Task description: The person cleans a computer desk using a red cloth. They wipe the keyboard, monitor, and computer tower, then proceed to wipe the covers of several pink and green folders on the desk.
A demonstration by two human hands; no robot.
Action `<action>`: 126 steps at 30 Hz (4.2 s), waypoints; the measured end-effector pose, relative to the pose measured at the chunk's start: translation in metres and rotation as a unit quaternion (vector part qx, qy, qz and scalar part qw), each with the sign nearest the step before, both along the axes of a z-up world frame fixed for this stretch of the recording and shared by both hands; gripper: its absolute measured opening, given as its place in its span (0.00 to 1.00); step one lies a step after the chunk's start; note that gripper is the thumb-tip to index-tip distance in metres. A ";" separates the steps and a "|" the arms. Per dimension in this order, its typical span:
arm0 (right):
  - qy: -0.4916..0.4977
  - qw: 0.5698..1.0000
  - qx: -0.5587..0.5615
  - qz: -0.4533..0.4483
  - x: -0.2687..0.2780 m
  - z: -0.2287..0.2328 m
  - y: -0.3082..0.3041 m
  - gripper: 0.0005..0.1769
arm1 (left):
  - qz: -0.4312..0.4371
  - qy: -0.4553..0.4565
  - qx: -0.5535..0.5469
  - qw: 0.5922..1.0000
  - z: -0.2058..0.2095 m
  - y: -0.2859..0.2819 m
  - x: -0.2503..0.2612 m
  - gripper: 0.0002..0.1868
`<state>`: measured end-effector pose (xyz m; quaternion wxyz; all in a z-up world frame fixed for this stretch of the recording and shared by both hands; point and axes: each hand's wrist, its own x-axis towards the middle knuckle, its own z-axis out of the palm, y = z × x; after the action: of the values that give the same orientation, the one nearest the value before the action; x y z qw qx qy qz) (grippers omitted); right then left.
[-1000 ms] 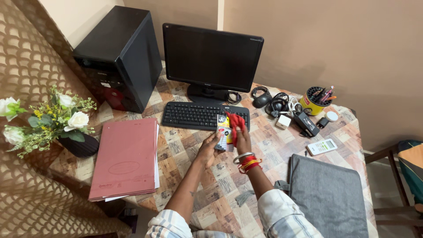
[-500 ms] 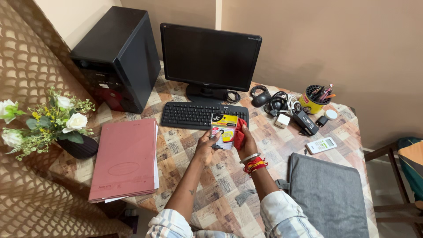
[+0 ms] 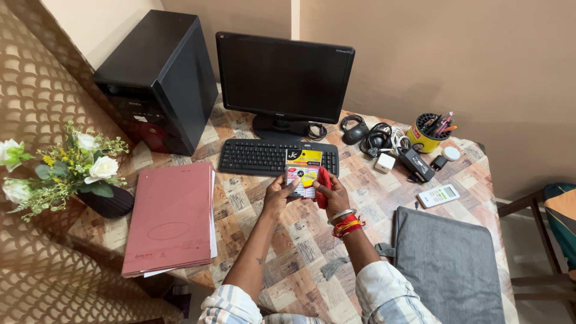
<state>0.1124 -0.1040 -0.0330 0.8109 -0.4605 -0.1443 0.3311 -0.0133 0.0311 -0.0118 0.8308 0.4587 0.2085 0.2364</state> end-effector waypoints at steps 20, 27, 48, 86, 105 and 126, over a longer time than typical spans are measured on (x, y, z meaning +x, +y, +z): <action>0.003 1.000 0.009 -0.021 0.000 -0.001 -0.003 0.24 | -0.030 0.051 0.039 0.998 -0.009 0.002 -0.007 0.21; -0.027 0.999 0.027 0.014 0.006 -0.001 -0.006 0.28 | -0.020 0.039 0.067 0.997 -0.034 0.013 -0.005 0.18; -0.121 0.989 -0.016 -0.078 0.013 0.049 -0.015 0.22 | -0.009 0.062 0.186 0.981 -0.048 0.018 -0.003 0.18; 0.051 0.999 -0.009 0.009 0.017 -0.020 -0.064 0.29 | 0.123 0.060 0.160 0.978 -0.051 -0.028 0.082 0.12; -0.003 0.930 -0.287 -0.229 0.140 -0.150 -0.185 0.23 | -0.096 0.214 0.123 0.964 -0.110 -0.151 0.255 0.15; -0.512 0.641 -0.572 0.027 0.160 -0.131 -0.223 0.28 | -0.143 0.351 0.413 0.828 -0.176 -0.188 0.380 0.44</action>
<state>0.2721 -0.3270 -0.1642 0.1735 -0.9242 -0.3305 0.0805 0.3664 -0.1569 -0.1880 0.4593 0.8355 0.3016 0.0022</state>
